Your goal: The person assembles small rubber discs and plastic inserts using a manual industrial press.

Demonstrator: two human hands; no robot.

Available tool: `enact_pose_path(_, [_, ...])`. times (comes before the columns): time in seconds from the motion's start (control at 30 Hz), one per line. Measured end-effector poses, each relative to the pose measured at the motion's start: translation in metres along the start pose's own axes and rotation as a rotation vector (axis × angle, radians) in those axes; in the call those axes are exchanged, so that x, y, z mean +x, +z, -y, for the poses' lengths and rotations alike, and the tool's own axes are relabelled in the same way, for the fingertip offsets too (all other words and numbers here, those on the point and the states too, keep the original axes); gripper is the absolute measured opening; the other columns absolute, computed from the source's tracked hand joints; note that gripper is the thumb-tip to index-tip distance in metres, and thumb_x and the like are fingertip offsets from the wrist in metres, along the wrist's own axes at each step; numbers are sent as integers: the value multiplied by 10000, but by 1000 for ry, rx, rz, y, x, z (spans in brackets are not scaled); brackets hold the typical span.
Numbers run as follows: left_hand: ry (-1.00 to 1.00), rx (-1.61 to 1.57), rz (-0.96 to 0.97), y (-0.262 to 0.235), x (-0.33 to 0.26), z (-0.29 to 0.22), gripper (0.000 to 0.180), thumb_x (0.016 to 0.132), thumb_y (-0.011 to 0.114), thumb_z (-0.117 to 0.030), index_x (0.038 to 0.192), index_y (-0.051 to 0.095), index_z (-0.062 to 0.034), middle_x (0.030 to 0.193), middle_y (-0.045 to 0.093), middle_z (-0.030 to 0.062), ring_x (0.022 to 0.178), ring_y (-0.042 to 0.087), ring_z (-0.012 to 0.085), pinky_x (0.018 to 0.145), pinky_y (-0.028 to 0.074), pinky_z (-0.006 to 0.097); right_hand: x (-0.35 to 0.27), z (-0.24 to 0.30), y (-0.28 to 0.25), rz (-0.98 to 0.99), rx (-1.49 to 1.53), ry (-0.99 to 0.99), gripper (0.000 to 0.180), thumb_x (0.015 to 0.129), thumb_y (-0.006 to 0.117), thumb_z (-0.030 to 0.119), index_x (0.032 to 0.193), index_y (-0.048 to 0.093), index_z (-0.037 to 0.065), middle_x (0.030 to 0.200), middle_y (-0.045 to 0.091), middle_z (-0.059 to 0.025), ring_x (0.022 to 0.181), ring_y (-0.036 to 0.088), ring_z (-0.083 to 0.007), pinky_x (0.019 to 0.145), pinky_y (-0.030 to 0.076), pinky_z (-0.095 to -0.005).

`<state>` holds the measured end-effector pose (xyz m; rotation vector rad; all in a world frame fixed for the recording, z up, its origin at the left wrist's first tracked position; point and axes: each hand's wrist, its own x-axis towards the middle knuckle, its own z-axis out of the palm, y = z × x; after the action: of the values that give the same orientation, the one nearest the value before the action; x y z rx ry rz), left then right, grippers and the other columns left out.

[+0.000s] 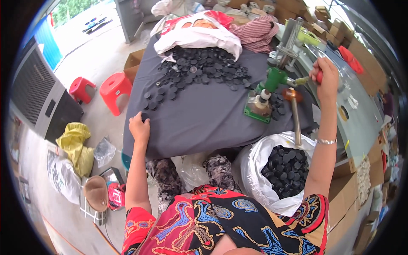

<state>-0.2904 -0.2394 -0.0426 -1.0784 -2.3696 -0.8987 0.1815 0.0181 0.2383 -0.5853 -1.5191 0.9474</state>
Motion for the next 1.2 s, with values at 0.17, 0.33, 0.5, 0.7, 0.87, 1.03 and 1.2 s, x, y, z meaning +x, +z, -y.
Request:
enact_pose_path(0.17, [107, -526, 180, 1, -18, -132, 563, 672, 768, -72, 1202, 581, -47, 980, 642, 166, 900, 629, 312, 781, 505, 391, 23, 1, -8, 11, 24, 8, 255, 903, 587, 191, 733, 566, 3, 548, 483, -35, 440, 444, -116, 478, 409, -280])
enact_pose_path(0.33, [329, -767, 357, 37, -24, -259, 629, 670, 778, -114, 1255, 548, -72, 991, 652, 170, 896, 645, 297, 771, 516, 371, 29, 0, -5, 30, 69, -25, 254, 892, 601, 188, 729, 578, -6, 537, 495, -44, 428, 445, -120, 485, 431, -278])
enact_pose_path(0.5, [372, -744, 451, 87, -21, -337, 635, 670, 764, -118, 1252, 521, -45, 952, 644, 167, 897, 628, 325, 790, 509, 396, 29, -1, -3, 31, 65, -26, 257, 890, 597, 187, 719, 576, -3, 536, 505, -48, 428, 459, -120, 488, 438, -277])
enact_pose_path(0.7, [400, -556, 448, 103, -22, -374, 684, 678, 756, -131, 1289, 464, -39, 946, 640, 175, 904, 599, 343, 777, 487, 437, 28, -3, -8, 28, 74, -26, 255, 886, 595, 189, 717, 574, -2, 540, 507, -46, 433, 460, -120, 492, 440, -277])
enact_pose_path(0.87, [402, -612, 364, 122, -20, -383, 720, 676, 772, -149, 1293, 439, 15, 985, 660, 157, 926, 590, 351, 803, 477, 440, 27, -1, -5, 12, 56, -40, 258, 886, 591, 191, 716, 571, -2, 540, 508, -48, 437, 462, -120, 497, 440, -274])
enact_pose_path(1.03, [320, -724, 484, 130, -24, -393, 745, 694, 756, -148, 1311, 392, 53, 1019, 658, 141, 1010, 579, 320, 853, 419, 429, 12, -3, -7, 23, 25, -61, 266, 898, 565, 186, 712, 564, -4, 546, 511, -44, 451, 472, -113, 493, 428, -262])
enact_pose_path(1.2, [262, -771, 481, 130, -25, -390, 761, 696, 771, -176, 1312, 389, 56, 1043, 664, 122, 1016, 585, 323, 855, 425, 437, -42, -10, 5, -26, -83, -110, 267, 911, 527, 165, 705, 549, -3, 569, 529, -40, 484, 493, -89, 481, 411, -241])
